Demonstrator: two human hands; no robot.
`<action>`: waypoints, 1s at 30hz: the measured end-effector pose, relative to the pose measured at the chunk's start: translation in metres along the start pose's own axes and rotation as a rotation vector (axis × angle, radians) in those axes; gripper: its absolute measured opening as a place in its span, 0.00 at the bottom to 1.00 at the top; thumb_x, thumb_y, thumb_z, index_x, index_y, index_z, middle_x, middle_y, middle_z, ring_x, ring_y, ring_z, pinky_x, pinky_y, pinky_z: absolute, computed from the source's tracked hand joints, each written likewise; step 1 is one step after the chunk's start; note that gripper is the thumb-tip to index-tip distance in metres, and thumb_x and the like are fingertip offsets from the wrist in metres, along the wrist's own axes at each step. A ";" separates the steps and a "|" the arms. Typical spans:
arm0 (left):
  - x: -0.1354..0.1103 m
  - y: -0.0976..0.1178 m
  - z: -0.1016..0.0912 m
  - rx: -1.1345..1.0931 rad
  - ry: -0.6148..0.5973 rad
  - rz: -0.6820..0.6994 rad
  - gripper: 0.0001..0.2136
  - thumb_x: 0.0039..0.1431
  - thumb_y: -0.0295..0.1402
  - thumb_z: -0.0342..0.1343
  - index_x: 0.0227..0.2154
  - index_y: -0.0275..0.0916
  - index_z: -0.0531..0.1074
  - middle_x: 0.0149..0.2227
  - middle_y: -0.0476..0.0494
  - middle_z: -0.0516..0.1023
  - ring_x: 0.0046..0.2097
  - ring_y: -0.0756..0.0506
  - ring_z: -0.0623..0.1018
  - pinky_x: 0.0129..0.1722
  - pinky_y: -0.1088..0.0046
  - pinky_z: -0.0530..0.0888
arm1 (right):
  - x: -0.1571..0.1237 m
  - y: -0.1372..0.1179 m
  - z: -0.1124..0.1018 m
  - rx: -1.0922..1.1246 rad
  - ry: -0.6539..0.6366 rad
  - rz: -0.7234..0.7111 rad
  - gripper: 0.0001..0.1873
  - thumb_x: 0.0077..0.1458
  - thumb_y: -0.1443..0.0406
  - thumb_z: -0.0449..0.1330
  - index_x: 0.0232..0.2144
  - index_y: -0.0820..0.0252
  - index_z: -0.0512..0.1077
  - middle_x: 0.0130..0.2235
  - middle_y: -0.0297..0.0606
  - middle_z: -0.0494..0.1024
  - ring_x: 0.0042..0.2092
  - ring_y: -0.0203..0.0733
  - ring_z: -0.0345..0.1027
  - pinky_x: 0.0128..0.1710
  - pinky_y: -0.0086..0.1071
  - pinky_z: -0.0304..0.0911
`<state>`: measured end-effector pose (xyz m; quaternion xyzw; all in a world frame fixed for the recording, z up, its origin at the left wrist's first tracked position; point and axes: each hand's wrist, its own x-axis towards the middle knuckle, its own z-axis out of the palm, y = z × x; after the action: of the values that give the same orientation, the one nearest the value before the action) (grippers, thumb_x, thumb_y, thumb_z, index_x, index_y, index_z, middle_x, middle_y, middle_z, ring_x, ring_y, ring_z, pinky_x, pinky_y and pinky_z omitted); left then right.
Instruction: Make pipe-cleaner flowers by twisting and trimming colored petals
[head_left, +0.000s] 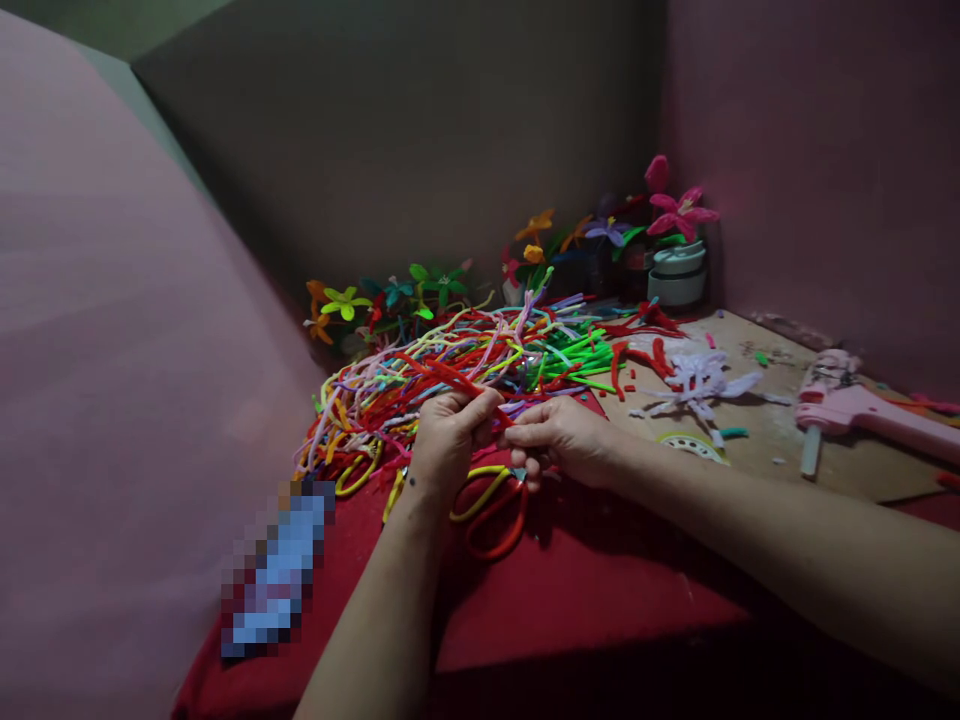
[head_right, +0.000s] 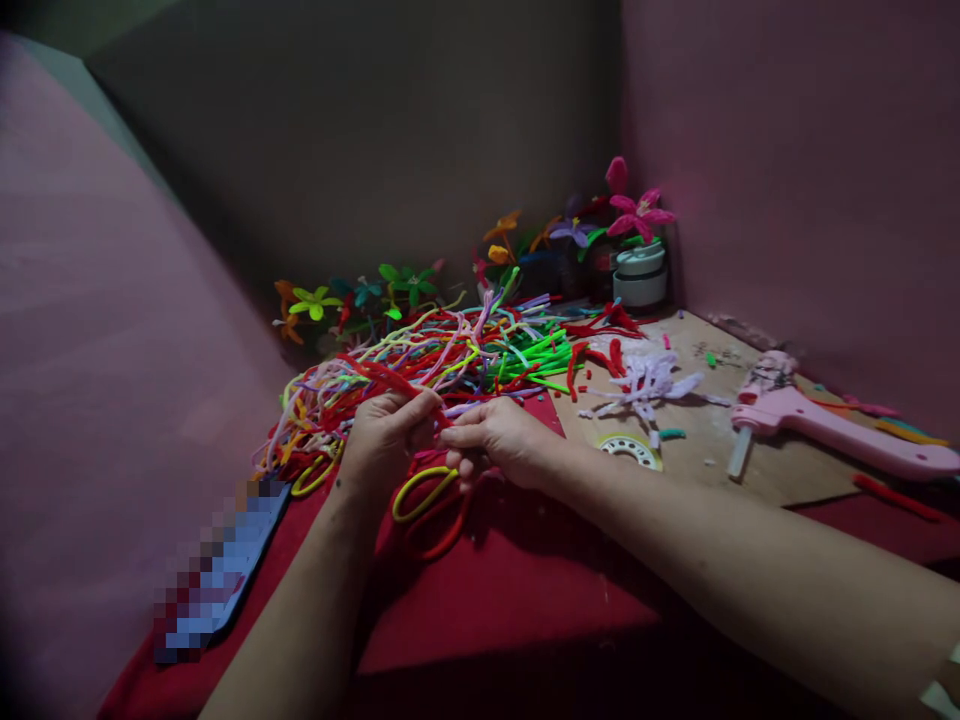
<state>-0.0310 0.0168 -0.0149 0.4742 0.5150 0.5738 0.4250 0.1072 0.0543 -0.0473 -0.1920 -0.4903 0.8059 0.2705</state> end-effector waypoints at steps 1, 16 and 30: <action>0.000 0.000 0.001 0.021 -0.018 -0.002 0.10 0.43 0.36 0.60 0.20 0.34 0.70 0.13 0.55 0.62 0.16 0.58 0.58 0.15 0.81 0.55 | 0.001 0.001 0.000 -0.017 0.029 -0.002 0.07 0.46 0.69 0.59 0.20 0.69 0.68 0.18 0.35 0.70 0.15 0.30 0.61 0.15 0.25 0.60; -0.004 0.001 0.002 0.026 -0.103 -0.128 0.10 0.41 0.34 0.62 0.19 0.31 0.71 0.19 0.47 0.71 0.21 0.54 0.70 0.20 0.81 0.66 | 0.004 0.002 -0.009 0.191 -0.143 0.059 0.05 0.46 0.69 0.59 0.24 0.68 0.68 0.20 0.36 0.72 0.18 0.32 0.64 0.20 0.29 0.66; 0.002 -0.006 -0.002 0.097 -0.024 0.013 0.10 0.43 0.35 0.60 0.22 0.32 0.72 0.15 0.54 0.61 0.17 0.57 0.60 0.17 0.80 0.57 | 0.004 0.003 -0.001 -0.096 0.015 -0.131 0.10 0.45 0.63 0.60 0.23 0.68 0.70 0.21 0.35 0.72 0.17 0.31 0.63 0.18 0.27 0.62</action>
<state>-0.0329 0.0190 -0.0202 0.5044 0.5341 0.5451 0.4040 0.1039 0.0563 -0.0508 -0.1784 -0.5377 0.7606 0.3170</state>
